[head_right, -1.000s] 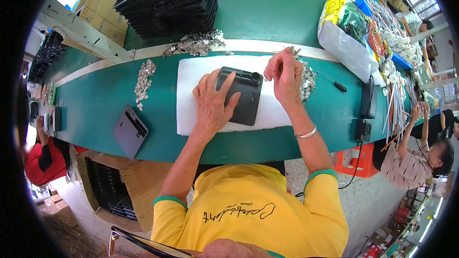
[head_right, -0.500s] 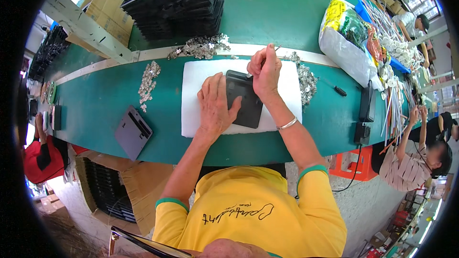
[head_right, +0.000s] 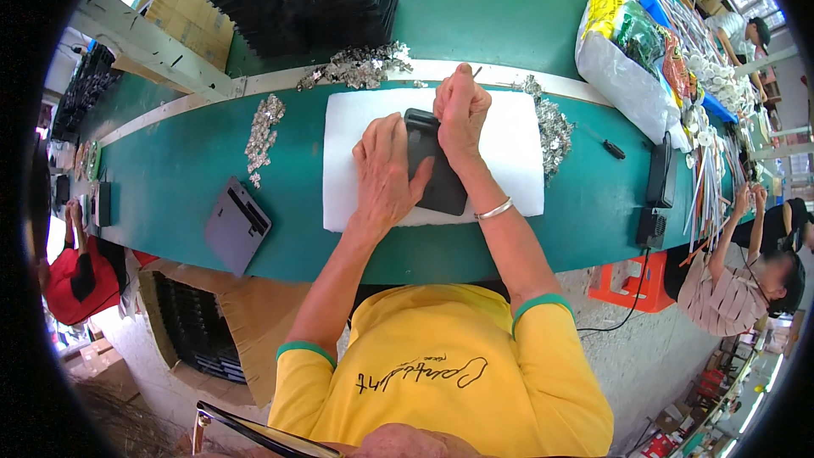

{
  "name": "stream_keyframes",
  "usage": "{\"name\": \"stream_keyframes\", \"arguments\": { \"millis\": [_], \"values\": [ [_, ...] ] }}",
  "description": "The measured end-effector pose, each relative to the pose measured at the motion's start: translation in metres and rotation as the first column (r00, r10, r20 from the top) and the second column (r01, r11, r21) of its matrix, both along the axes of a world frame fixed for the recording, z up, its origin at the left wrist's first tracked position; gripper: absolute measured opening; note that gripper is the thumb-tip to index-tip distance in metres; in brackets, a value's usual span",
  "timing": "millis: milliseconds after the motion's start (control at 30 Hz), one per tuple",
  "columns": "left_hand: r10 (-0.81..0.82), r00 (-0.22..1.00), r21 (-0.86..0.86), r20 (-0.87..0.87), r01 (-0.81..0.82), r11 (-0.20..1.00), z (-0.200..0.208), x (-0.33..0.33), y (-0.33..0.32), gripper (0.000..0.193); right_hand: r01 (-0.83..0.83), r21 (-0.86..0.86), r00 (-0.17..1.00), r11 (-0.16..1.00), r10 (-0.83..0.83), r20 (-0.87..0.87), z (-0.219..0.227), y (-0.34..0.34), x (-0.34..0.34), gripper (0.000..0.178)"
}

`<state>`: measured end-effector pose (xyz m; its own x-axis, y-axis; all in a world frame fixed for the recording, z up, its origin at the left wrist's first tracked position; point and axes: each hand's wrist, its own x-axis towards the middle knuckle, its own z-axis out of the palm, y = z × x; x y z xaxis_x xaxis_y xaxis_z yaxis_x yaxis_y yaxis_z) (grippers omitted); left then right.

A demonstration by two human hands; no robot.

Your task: Assemble small plastic housing components on a factory assembly line.

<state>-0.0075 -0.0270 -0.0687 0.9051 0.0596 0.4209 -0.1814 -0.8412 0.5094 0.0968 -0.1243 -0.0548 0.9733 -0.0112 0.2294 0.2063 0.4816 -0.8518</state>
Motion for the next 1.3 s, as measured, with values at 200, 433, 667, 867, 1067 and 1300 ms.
{"name": "stream_keyframes", "arguments": {
  "millis": [200, 433, 667, 867, 1067, 1300],
  "values": [
    [0.032, 0.998, -0.044, 0.048, -0.03, 0.999, -0.008, -0.003, -0.002, 0.068, -0.009, -0.442, 0.978, 0.897, 0.1, 0.183, -0.001, 0.005, 0.0, 0.059],
    [0.026, 0.998, -0.096, 0.059, -0.02, 0.995, -0.011, -0.003, -0.001, 0.065, -0.347, -0.207, 0.934, 0.915, 0.357, 0.009, 0.011, 0.027, 0.011, 0.051],
    [0.035, 0.999, -0.095, 0.034, -0.032, 0.995, -0.006, -0.002, 0.001, 0.064, -0.383, -0.358, 0.916, 0.852, 0.399, -0.03, 0.012, 0.037, 0.015, 0.053],
    [0.037, 0.999, -0.072, 0.017, -0.036, 0.997, -0.008, -0.004, 0.001, 0.066, -0.346, -0.476, 0.903, 0.809, 0.425, 0.066, 0.01, 0.041, 0.013, 0.054],
    [0.055, 0.998, -0.061, 0.029, -0.054, 0.997, -0.009, -0.005, 0.0, 0.067, -0.289, -0.59, 0.908, 0.754, 0.412, 0.081, -0.002, 0.04, 0.014, 0.052],
    [0.028, 0.999, -0.065, 0.045, -0.025, 0.998, -0.005, -0.005, -0.001, 0.066, -0.29, -0.383, 0.922, 0.877, 0.363, 0.134, -0.008, 0.028, 0.01, 0.055]
  ]
}}
